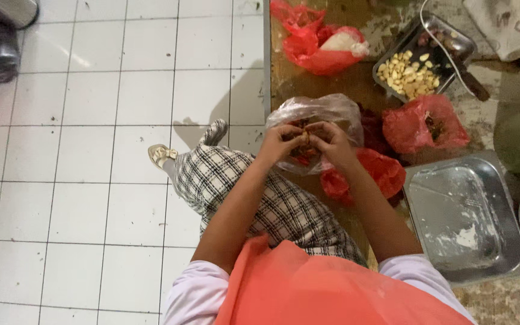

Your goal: The person sorts red chilies from a clear plastic bag into a red plastic bag, handling them one by one. The person removes stems and places them into a separate red bag while continuing to sort the chilies.

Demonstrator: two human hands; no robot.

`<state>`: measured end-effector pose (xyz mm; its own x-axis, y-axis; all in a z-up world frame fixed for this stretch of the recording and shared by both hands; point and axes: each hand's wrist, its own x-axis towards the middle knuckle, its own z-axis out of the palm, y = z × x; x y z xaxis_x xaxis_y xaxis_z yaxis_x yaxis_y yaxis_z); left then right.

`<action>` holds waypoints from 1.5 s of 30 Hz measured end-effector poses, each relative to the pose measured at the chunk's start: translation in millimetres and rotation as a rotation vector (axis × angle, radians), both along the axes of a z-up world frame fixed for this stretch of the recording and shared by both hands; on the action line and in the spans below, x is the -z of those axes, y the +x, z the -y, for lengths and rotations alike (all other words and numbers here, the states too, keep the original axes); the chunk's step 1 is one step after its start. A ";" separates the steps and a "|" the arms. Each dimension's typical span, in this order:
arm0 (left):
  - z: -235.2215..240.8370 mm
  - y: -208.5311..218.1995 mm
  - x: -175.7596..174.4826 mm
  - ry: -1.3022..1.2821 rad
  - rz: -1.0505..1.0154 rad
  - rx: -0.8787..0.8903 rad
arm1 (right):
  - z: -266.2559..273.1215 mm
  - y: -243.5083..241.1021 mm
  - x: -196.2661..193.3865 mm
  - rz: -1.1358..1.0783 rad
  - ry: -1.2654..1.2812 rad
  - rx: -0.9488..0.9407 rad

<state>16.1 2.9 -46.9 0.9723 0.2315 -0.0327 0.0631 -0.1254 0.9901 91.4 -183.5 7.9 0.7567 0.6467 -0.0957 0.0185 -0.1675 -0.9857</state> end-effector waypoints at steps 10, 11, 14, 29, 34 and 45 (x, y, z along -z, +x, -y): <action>5.9 -1.6 -9.7 0.467 0.046 0.083 | 4.6 -0.4 -9.7 0.522 -0.145 -0.053; 6.5 -2.3 -11.7 0.435 -0.029 0.115 | 3.8 -0.3 -10.6 0.552 -0.182 -0.061; 7.3 -3.4 -15.5 0.441 -0.055 0.131 | 4.1 -0.9 -12.4 0.504 -0.253 -0.065; 5.9 -4.3 -17.5 0.421 -0.035 -0.005 | -9.7 -29.3 -45.7 0.966 -0.269 0.076; 1.3 0.0 -11.1 0.298 -0.101 -0.027 | -21.0 -39.8 -51.4 1.134 -0.279 0.164; 1.6 0.2 -13.2 0.366 -0.119 -0.031 | -15.0 -25.3 -8.0 0.674 -0.204 0.258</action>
<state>16.3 1.4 -33.7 0.9590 0.2782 -0.0546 0.1843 -0.4653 0.8658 66.1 -168.5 16.0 0.8188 0.4601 0.3432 0.5430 -0.4267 -0.7233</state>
